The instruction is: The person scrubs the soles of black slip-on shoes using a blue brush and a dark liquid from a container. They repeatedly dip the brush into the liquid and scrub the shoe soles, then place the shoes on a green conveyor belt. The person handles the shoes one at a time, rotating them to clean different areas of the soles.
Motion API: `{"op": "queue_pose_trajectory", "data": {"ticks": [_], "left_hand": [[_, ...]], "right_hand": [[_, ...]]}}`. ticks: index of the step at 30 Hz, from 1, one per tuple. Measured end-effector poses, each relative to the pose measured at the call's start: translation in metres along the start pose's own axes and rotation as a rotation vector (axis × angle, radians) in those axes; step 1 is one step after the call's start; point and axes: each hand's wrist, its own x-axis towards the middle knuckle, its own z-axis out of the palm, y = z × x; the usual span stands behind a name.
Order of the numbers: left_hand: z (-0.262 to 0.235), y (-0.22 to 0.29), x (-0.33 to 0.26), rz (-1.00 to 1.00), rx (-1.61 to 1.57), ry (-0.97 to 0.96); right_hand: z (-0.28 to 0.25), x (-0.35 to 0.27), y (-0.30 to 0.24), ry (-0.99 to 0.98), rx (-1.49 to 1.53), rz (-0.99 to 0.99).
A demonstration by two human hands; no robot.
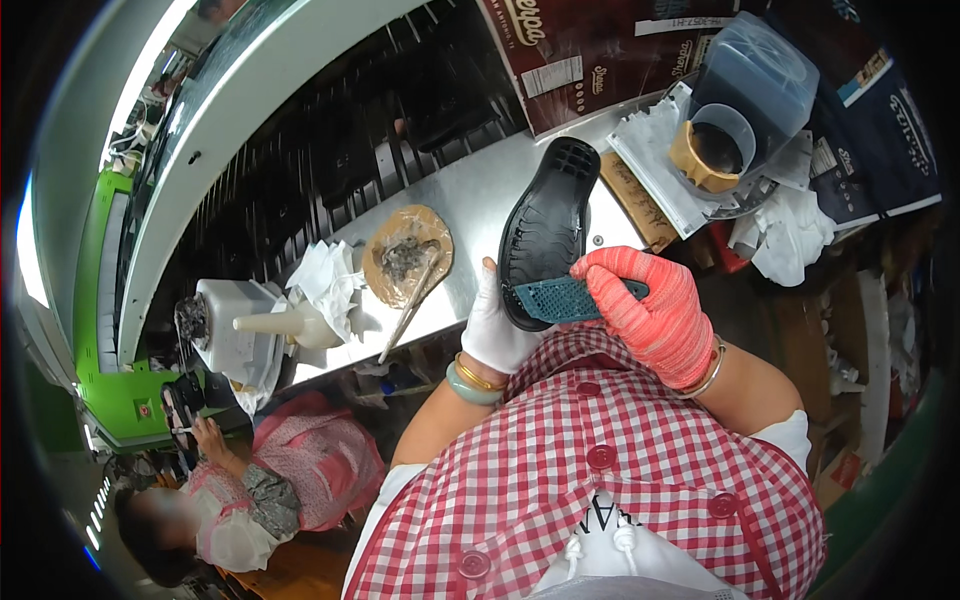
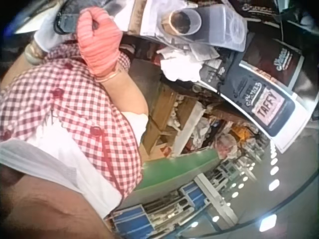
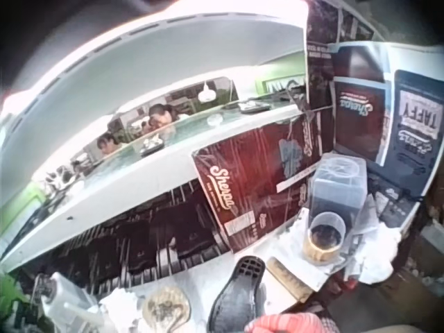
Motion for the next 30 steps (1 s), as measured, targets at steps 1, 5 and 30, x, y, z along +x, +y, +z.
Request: {"op": "queue_pose_trajectory", "data": {"ticks": [1, 5, 30], "left_hand": [[0.000, 0.001, 0.000, 0.021, 0.070, -0.010], [-0.007, 0.007, 0.001, 0.117, 0.429, -0.036], [-0.066, 0.128, 0.010, -0.214, 0.615, 0.091]], "right_hand": [[0.000, 0.002, 0.001, -0.031, -0.011, 0.000], [-0.001, 0.016, -0.004, -0.163, -0.082, 0.043], [0.055, 0.128, 0.015, -0.486, -0.115, 0.312]]}}
